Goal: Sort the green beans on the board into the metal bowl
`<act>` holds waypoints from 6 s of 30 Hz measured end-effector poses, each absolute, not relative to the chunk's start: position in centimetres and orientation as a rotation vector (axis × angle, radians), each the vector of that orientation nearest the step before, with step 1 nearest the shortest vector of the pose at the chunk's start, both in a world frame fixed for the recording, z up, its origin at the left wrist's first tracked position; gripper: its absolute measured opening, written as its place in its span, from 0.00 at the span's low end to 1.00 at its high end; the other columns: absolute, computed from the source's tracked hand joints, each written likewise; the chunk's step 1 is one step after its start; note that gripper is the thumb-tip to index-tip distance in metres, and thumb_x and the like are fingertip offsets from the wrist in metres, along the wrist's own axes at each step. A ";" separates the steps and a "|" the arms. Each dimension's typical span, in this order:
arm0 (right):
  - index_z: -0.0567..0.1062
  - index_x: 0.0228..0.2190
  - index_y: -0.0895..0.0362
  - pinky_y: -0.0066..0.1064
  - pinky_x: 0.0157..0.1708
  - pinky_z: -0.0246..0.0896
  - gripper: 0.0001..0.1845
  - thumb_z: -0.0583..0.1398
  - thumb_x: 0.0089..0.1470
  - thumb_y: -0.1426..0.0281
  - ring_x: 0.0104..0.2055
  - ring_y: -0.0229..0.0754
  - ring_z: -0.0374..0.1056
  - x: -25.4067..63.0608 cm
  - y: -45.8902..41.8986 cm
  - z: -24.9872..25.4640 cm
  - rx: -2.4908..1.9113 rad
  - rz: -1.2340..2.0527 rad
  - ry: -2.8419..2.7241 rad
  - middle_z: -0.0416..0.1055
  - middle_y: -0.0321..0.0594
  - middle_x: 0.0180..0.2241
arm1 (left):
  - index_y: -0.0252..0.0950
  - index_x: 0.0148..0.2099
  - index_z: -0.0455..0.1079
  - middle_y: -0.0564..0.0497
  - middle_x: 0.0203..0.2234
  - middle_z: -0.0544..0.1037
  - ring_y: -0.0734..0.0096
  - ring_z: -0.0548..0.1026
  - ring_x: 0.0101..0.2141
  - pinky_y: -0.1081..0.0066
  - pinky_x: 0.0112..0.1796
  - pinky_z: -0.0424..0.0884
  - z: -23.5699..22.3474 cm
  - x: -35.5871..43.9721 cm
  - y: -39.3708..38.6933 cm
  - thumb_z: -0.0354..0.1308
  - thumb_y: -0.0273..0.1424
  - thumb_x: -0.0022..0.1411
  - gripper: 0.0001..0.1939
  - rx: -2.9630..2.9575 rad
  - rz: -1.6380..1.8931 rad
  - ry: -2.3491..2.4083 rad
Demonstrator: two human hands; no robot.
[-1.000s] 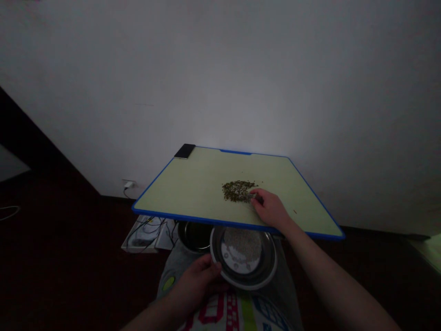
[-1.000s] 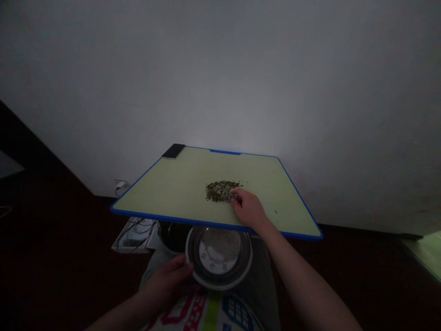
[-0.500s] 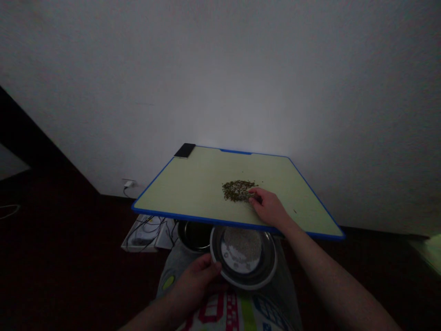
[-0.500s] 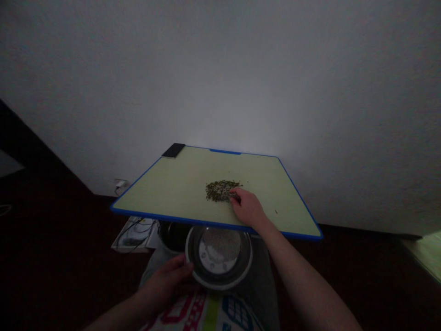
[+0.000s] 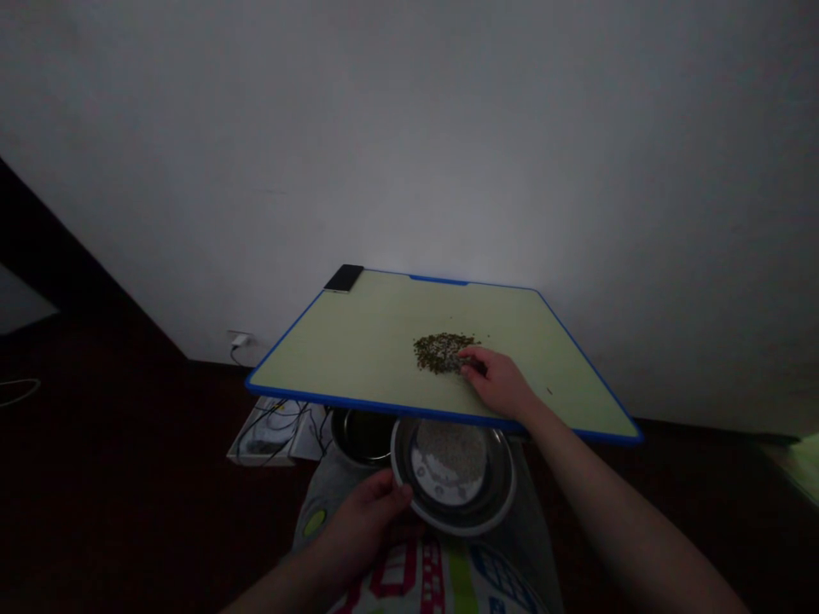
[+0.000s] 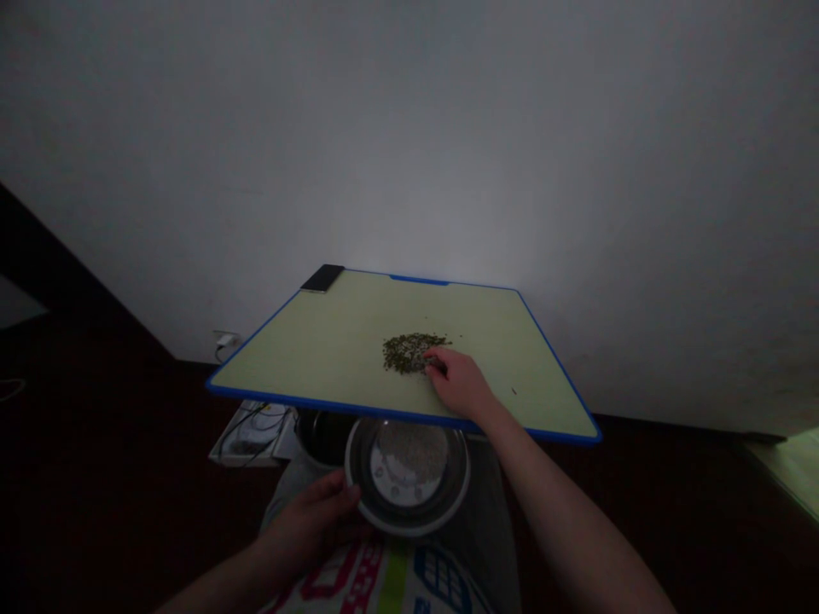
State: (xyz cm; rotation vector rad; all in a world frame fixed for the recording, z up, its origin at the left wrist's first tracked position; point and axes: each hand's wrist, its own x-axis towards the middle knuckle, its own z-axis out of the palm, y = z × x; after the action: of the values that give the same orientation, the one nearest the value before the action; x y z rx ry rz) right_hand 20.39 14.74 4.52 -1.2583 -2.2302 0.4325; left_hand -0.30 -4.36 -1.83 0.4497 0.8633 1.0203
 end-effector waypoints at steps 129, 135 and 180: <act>0.76 0.47 0.56 0.39 0.47 0.62 0.15 0.57 0.58 0.71 0.44 0.45 0.70 18.1 15.7 4.8 -1.050 0.267 -2.442 0.76 0.45 0.44 | 0.37 0.37 0.77 0.50 0.30 0.86 0.66 0.83 0.31 0.71 0.33 0.77 -0.9 -0.1 -4.4 0.73 0.38 0.46 0.16 0.421 1.036 0.878; 0.76 0.50 0.56 0.36 0.43 0.63 0.17 0.56 0.60 0.70 0.41 0.44 0.68 17.6 15.6 5.0 -1.002 0.133 -2.549 0.72 0.47 0.42 | 0.36 0.36 0.77 0.48 0.31 0.86 0.62 0.83 0.33 0.68 0.36 0.77 -0.8 -0.1 -4.3 0.73 0.38 0.44 0.17 0.419 1.037 0.887; 0.77 0.46 0.58 0.33 0.36 0.62 0.15 0.59 0.57 0.69 0.34 0.41 0.68 19.3 13.4 4.9 -0.793 0.556 -2.523 0.75 0.42 0.33 | 0.36 0.36 0.77 0.49 0.30 0.86 0.63 0.83 0.31 0.68 0.35 0.77 -0.5 -0.1 -4.5 0.74 0.41 0.40 0.21 0.420 1.030 0.927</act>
State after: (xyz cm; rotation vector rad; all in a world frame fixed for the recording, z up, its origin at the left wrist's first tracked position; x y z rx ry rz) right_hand 19.31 13.36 4.88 -0.7934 -2.5231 0.5564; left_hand -0.06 -4.49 -0.53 0.4196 0.9272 1.0298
